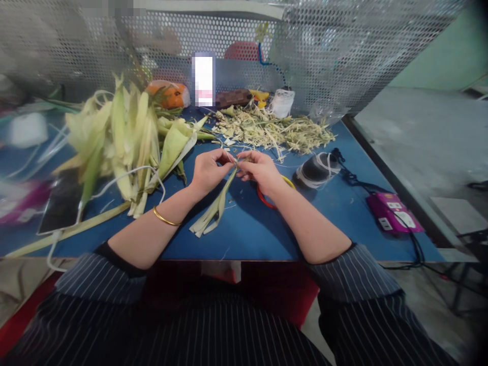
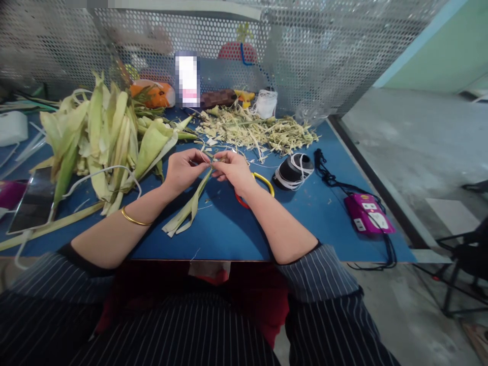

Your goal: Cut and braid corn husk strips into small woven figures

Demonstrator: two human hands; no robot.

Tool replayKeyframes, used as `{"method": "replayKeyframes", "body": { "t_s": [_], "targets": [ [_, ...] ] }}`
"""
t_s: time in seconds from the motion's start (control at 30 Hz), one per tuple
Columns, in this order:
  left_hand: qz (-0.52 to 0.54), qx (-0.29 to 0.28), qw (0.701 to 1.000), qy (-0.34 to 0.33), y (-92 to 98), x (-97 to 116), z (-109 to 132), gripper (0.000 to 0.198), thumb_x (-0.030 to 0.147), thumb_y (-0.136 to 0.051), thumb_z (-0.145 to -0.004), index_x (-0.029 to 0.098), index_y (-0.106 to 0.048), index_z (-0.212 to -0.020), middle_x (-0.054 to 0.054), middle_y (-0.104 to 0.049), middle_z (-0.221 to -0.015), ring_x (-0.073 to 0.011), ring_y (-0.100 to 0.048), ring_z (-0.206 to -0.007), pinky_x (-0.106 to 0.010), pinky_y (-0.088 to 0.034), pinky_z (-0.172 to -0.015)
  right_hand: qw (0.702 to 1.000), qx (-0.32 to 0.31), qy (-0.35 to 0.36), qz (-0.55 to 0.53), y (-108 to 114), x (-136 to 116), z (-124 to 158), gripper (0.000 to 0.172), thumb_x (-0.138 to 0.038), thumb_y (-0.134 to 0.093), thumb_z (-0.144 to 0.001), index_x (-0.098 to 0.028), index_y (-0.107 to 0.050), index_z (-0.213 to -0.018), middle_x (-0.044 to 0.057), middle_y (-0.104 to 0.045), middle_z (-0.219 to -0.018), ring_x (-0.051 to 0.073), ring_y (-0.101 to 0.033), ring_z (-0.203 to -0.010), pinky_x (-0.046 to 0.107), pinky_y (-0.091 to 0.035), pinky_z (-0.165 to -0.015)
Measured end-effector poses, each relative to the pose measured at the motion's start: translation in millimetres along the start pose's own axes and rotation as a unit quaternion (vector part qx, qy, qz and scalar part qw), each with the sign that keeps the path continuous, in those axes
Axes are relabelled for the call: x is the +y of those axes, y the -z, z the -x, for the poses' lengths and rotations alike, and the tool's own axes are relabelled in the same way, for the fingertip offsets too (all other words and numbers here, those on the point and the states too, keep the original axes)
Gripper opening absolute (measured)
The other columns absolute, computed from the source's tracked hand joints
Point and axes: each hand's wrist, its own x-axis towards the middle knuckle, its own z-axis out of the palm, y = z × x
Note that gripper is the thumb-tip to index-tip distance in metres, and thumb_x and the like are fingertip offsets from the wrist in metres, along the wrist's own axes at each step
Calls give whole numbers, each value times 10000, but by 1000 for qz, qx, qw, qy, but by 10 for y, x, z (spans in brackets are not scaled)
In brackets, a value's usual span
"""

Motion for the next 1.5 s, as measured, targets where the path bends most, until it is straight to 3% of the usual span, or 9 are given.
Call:
{"method": "replayKeyframes", "body": {
  "t_s": [0.17, 0.3, 0.4, 0.53, 0.63, 0.9, 1.13, 1.5],
  "targets": [
    [-63, 28, 998, -9, -23, 87, 74, 38, 177, -649, -733, 187, -686, -727, -4, -728, -752, -131, -611, -653, -258, -455, -636, 1000, -8, 15, 15, -13, 37, 7, 235, -134, -678, -728, -179, -608, -948, -31, -653, -679, 98, -655, -594, 188, -478, -510],
    [-60, 37, 997, -20, -42, 105, 97, 25, 193, -659, -752, 196, -662, -727, -5, -712, -759, -136, -601, -666, -264, -474, -664, 999, 8, 34, 26, -11, 56, 2, 527, -146, -658, -717, -237, -590, -1232, -36, -646, -721, 128, -653, -633, 242, -504, -560],
    [-33, 36, 998, -35, -55, 81, 97, 44, 216, -670, -774, 198, -657, -735, -14, -708, -777, -141, -610, -702, -265, -479, -685, 993, 23, 100, 63, 11, 66, -26, 654, -143, -637, -734, -297, -544, -1363, -28, -668, -773, 144, -640, -665, 298, -544, -660],
    [-10, 30, 998, -56, -48, 61, 86, 70, 249, -681, -800, 199, -657, -759, -18, -699, -790, -142, -614, -725, -259, -476, -688, 972, 23, 198, 128, 47, 82, -64, 334, -150, -647, -739, -249, -736, -1045, 4, -716, -890, 159, -648, -797, 345, -534, -836],
    [-21, 39, 997, -58, -36, 60, 76, 72, 244, -679, -806, 198, -655, -758, -21, -689, -799, -142, -611, -740, -255, -476, -694, 971, 9, 195, 141, 57, 99, -70, 133, -204, -670, -750, -204, -759, -848, 24, -736, -896, 174, -656, -865, 355, -505, -883],
    [-10, 34, 998, -55, -43, 35, 72, 101, 265, -693, -819, 204, -639, -759, -20, -682, -809, -143, -607, -767, -261, -474, -705, 974, 15, 169, 147, 69, 96, -70, 90, -256, -689, -735, -190, -727, -783, -3, -698, -764, 141, -584, -736, 321, -463, -786],
    [-9, 39, 998, -48, -26, 70, 76, 92, 243, -687, -815, 205, -630, -754, -21, -680, -821, -145, -605, -772, -265, -480, -717, 985, -28, 130, 114, 76, 68, -48, 111, -291, -695, -717, -192, -702, -766, -16, -668, -740, 130, -553, -716, 300, -434, -762],
    [12, 25, 999, -17, -13, 78, 64, 191, 362, -727, -808, 203, -638, -750, -21, -685, -796, -152, -602, -756, -270, -469, -705, 983, 9, 157, 98, 75, 63, -67, 84, -272, -682, -702, -192, -665, -721, -26, -613, -696, 122, -504, -672, 289, -402, -699]
  ]
}}
